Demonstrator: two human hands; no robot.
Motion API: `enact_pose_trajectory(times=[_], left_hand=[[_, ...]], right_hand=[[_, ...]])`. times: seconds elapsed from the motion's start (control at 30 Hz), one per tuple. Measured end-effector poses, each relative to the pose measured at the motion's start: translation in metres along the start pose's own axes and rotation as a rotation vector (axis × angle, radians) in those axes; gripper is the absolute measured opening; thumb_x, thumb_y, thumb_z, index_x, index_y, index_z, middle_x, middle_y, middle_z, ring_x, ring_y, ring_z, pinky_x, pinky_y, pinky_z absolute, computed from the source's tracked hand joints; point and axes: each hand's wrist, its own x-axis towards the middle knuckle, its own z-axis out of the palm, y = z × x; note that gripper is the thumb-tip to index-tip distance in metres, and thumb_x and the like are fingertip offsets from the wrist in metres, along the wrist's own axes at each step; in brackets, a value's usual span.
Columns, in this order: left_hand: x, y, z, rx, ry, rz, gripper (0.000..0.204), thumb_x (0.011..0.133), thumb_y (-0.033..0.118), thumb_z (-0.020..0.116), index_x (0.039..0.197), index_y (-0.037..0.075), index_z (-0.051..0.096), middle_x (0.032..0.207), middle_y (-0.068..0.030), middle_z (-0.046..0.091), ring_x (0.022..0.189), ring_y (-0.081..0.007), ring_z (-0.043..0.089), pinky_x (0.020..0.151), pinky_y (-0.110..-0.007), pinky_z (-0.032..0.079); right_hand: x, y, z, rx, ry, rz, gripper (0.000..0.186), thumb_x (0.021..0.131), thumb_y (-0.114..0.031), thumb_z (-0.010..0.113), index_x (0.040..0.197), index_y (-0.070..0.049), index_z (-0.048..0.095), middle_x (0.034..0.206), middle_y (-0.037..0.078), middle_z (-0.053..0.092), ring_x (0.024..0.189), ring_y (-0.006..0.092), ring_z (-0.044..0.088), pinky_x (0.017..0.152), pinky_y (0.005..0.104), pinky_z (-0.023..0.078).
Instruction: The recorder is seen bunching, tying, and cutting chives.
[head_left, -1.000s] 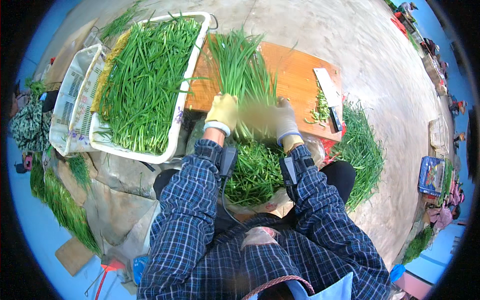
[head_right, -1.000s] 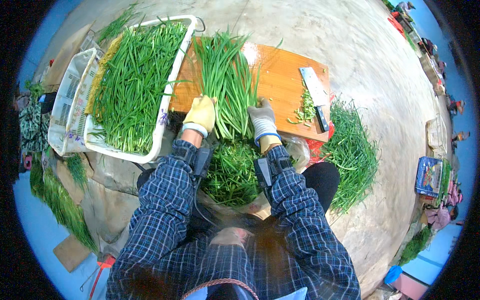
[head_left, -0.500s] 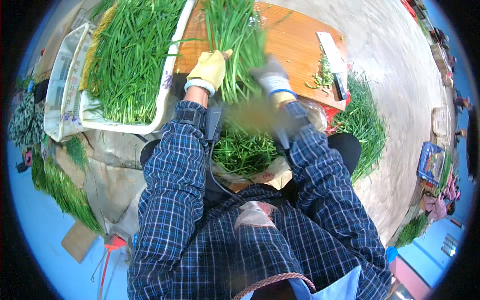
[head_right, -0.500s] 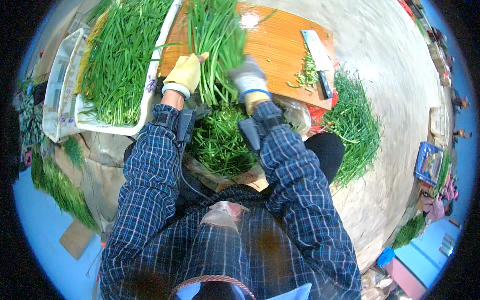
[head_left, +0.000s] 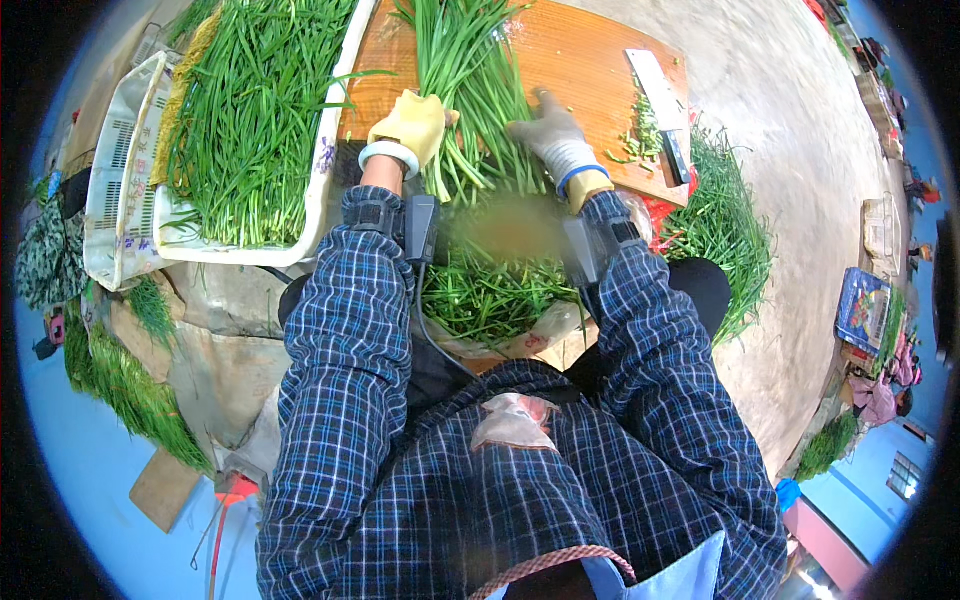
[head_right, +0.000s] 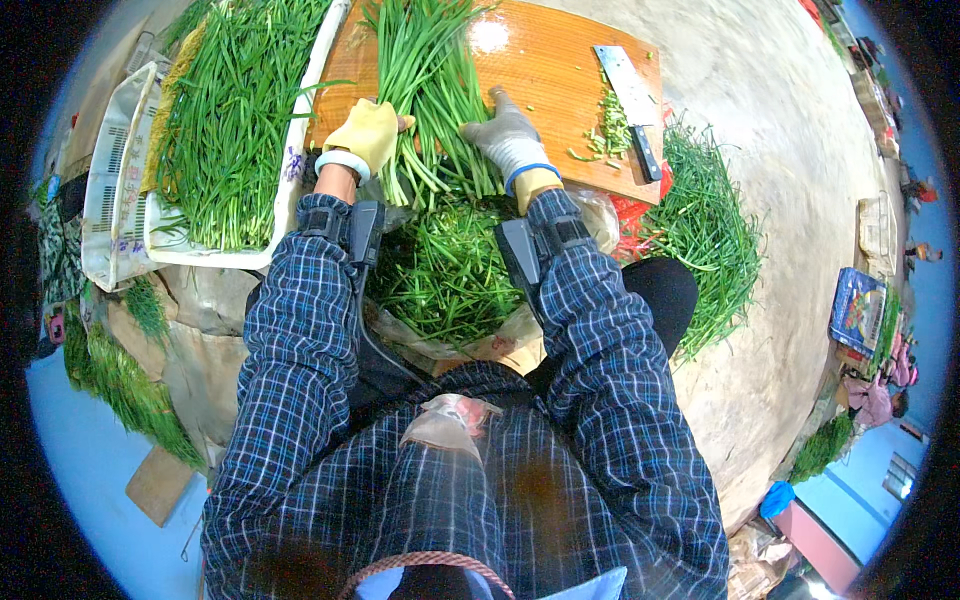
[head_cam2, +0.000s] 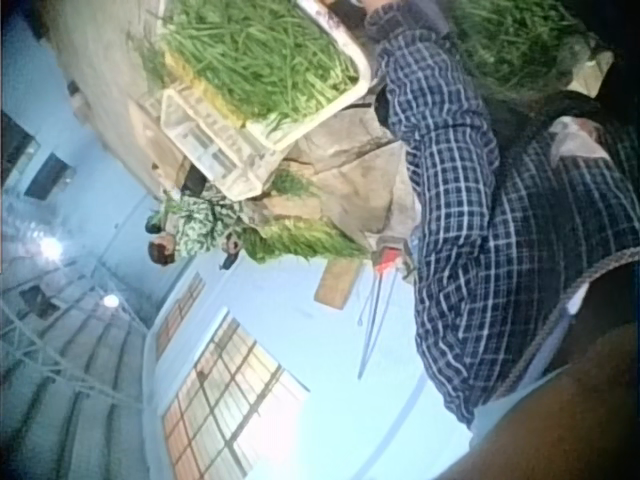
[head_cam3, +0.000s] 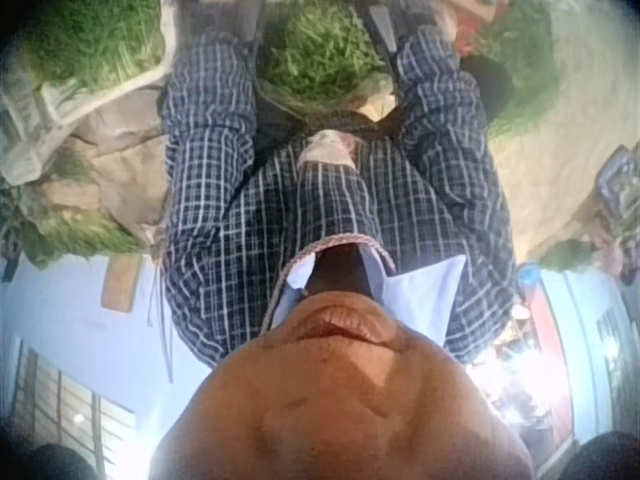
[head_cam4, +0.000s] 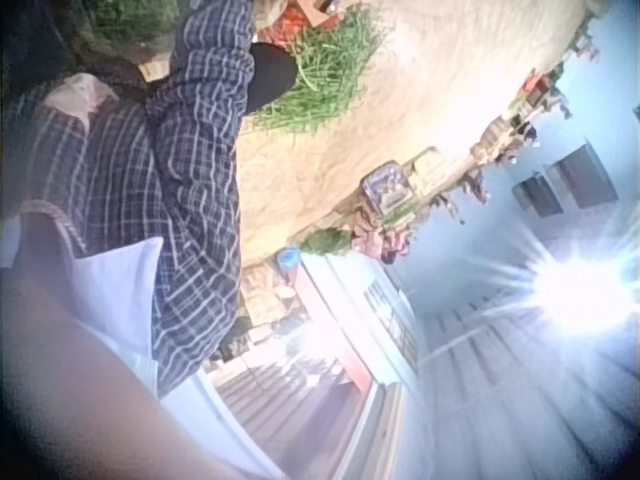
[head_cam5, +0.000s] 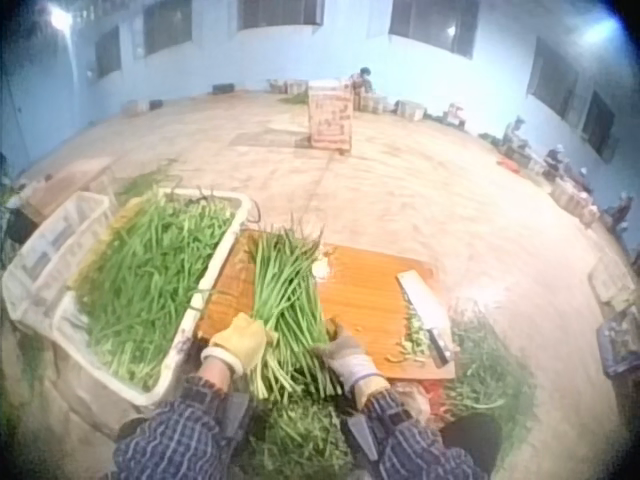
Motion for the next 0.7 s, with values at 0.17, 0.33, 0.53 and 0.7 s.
enact_pose_trajectory(times=[0.17,0.33,0.53,0.7], left_hand=[[0.000,0.005,-0.003,0.242,0.050,0.145,0.035,0.088,0.029,0.054,0.102,0.000,0.067,0.118,-0.0301,0.055,0.105,-0.0407,0.058,0.092,-0.044,0.047],[0.022,0.012,0.032,-0.037,0.355,0.021,0.083,0.082,0.053,0.051,0.146,0.008,0.024,0.152,-0.0151,0.024,0.139,-0.0325,0.025,0.112,-0.045,0.025],[0.003,0.000,0.037,0.127,0.171,0.001,0.091,0.082,0.061,0.052,0.150,0.017,0.012,0.156,-0.0086,0.011,0.142,-0.0380,0.010,0.110,-0.062,0.010],[0.005,0.005,0.037,0.157,0.165,0.008,0.087,0.084,0.061,0.050,0.150,0.018,0.013,0.156,-0.0075,0.010,0.142,-0.0360,0.012,0.111,-0.060,0.010]], right_hand=[[-0.052,-0.004,-0.009,-0.204,0.128,-0.238,0.047,0.081,-0.033,0.068,0.123,-0.016,0.054,0.100,0.011,0.068,0.095,0.0273,0.065,0.084,0.0378,0.051],[-0.065,-0.021,0.028,-0.486,-0.173,-0.122,0.057,0.070,-0.034,0.073,0.117,-0.009,0.055,0.093,0.017,0.066,0.088,0.0340,0.065,0.081,0.0427,0.051],[-0.105,-0.031,0.032,-0.549,-0.399,-0.315,0.028,0.089,-0.026,0.048,0.097,-0.010,0.069,0.101,0.014,0.068,0.091,0.0310,0.067,0.078,0.0401,0.053],[-0.129,0.038,0.047,-0.725,-0.508,-0.318,0.023,0.087,-0.021,0.052,0.099,-0.009,0.068,0.100,0.014,0.068,0.092,0.0294,0.067,0.078,0.0398,0.054]])
